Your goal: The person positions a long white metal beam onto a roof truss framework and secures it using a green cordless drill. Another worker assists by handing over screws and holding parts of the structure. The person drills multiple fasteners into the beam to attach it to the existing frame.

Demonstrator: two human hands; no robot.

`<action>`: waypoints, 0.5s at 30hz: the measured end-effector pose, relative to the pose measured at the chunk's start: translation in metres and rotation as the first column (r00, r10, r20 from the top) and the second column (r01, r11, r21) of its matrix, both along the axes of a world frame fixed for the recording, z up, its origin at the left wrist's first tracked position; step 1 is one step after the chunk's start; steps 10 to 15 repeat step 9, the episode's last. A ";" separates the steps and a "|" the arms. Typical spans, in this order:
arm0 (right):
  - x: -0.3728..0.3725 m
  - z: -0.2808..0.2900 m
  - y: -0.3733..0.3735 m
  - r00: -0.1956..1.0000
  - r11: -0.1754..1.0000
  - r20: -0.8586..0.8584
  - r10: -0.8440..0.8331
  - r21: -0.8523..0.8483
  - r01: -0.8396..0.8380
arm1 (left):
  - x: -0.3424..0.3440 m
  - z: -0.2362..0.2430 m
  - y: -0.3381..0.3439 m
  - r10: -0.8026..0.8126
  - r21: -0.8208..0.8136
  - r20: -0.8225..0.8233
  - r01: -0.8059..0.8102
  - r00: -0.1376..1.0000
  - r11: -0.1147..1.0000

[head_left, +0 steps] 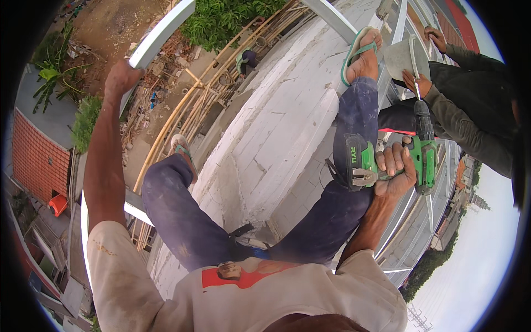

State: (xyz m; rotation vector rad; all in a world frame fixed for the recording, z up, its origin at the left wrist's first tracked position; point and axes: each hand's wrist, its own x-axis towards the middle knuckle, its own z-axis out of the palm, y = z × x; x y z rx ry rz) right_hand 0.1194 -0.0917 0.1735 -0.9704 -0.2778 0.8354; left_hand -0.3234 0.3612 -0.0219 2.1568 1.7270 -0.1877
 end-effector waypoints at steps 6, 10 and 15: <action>-0.048 0.012 0.093 0.907 0.874 0.036 0.420 -0.284 -0.394 | -0.020 -0.007 0.001 0.039 -0.108 0.040 -0.034 0.998 0.994; -0.074 0.007 0.161 0.753 0.661 0.034 0.657 -0.508 -0.553 | -0.026 -0.024 0.010 0.019 -0.112 0.057 -0.013 0.998 0.994; -0.074 0.007 0.161 0.753 0.661 0.034 0.657 -0.508 -0.553 | -0.026 -0.024 0.010 0.019 -0.112 0.057 -0.013 0.998 0.994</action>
